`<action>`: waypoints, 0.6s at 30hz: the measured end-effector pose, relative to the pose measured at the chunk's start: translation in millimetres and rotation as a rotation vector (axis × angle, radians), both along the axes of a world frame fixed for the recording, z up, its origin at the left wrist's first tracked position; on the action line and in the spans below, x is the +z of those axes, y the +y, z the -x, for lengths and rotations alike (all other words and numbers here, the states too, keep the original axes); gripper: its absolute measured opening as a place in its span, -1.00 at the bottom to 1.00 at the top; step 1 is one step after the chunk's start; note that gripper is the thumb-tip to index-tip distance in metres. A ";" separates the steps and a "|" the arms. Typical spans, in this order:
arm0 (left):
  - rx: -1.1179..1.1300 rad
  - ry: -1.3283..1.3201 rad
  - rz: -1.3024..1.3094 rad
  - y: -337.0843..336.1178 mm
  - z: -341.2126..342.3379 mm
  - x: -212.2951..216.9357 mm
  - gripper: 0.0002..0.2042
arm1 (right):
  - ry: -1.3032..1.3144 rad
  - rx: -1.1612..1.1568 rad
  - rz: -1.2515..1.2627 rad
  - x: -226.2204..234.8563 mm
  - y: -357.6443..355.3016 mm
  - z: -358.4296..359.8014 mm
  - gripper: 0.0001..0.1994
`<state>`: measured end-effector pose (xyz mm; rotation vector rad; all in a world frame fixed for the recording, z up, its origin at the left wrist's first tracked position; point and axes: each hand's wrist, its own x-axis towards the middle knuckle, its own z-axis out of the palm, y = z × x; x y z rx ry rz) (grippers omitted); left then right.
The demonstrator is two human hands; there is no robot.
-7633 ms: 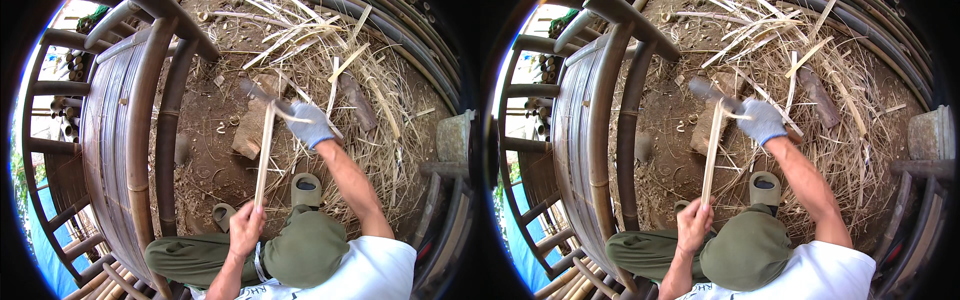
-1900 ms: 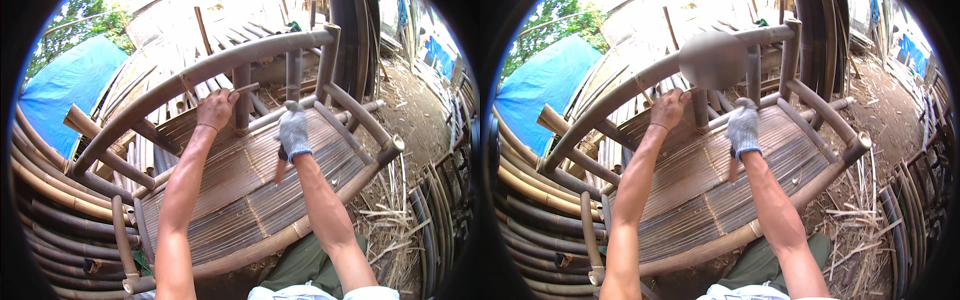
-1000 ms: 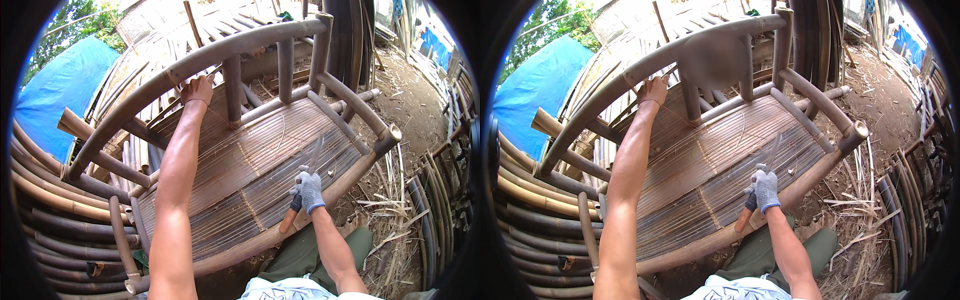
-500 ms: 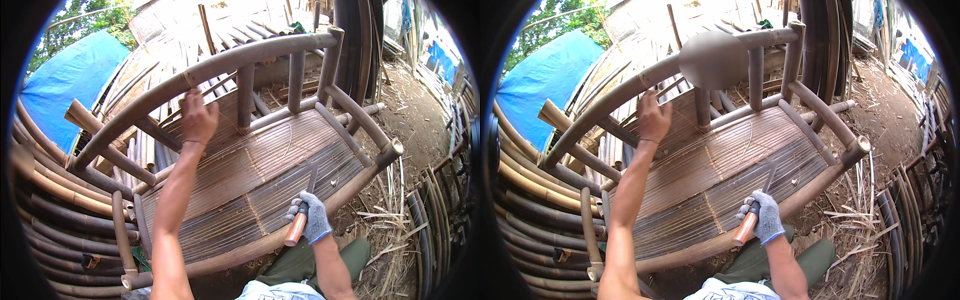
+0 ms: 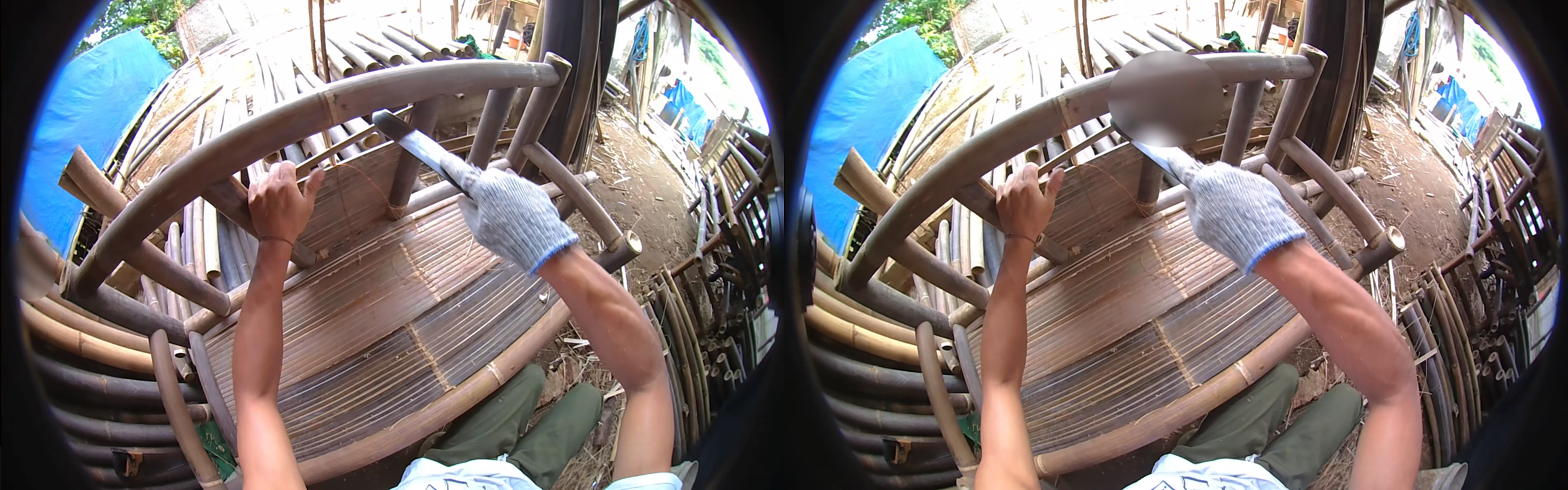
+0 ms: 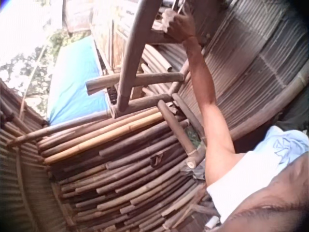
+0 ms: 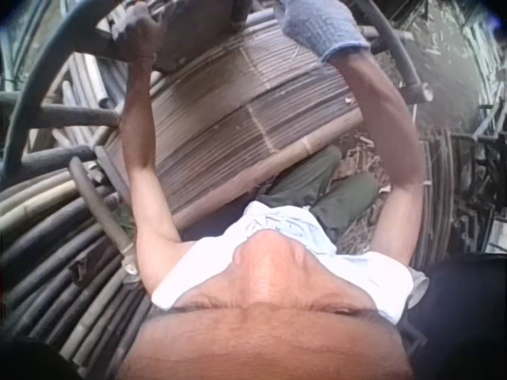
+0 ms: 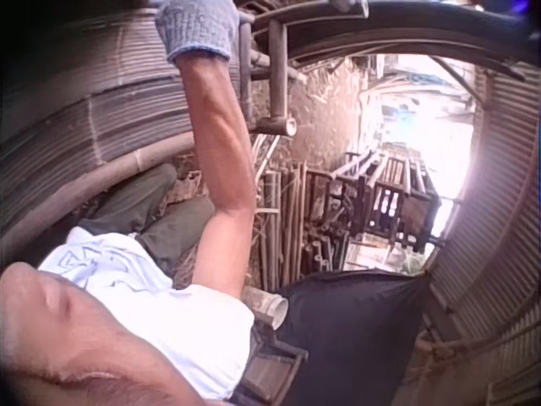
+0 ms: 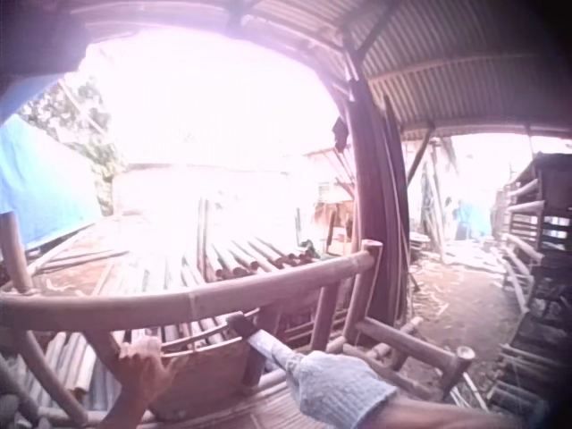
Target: The person builds a bamboo chair by cutting bamboo pieces with a knife, scraping bamboo strips, and tying pieces together with string.
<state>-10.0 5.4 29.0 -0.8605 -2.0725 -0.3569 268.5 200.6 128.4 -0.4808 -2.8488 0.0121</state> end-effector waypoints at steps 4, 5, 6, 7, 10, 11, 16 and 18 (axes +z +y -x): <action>0.044 -0.051 0.061 0.9 -6.8 -0.5 -0.35 | 0.032 0.020 -0.033 1.8 -6.0 52.4 -0.50; 0.059 -0.062 0.071 7.6 -8.8 0.6 -0.38 | -0.025 -0.019 -0.072 -9.7 -1.4 63.1 -0.45; 0.043 -0.039 0.066 4.2 -5.5 -1.0 -0.41 | -0.064 -0.029 -0.104 -11.6 -8.1 76.9 -0.40; 0.024 -0.016 0.059 1.1 -3.4 -3.1 -0.43 | -0.098 -0.006 -0.075 -5.3 -4.7 74.4 -0.33; 0.060 -0.041 0.080 0.2 -5.0 -2.3 -0.47 | -0.049 -0.026 -0.098 -2.6 -0.4 81.0 -0.32; 0.063 -0.048 0.090 -5.6 -4.5 -6.8 -0.47 | -0.170 -0.054 -0.093 -12.7 -9.1 78.7 -0.36; 0.025 -0.007 0.055 -4.0 4.5 -1.2 -0.50 | -0.110 0.000 -0.006 -16.3 -8.2 90.9 -0.42; 0.039 -0.060 0.092 -7.2 -1.1 -2.4 -0.52 | -0.125 -0.022 0.011 -5.1 -9.7 84.0 -0.41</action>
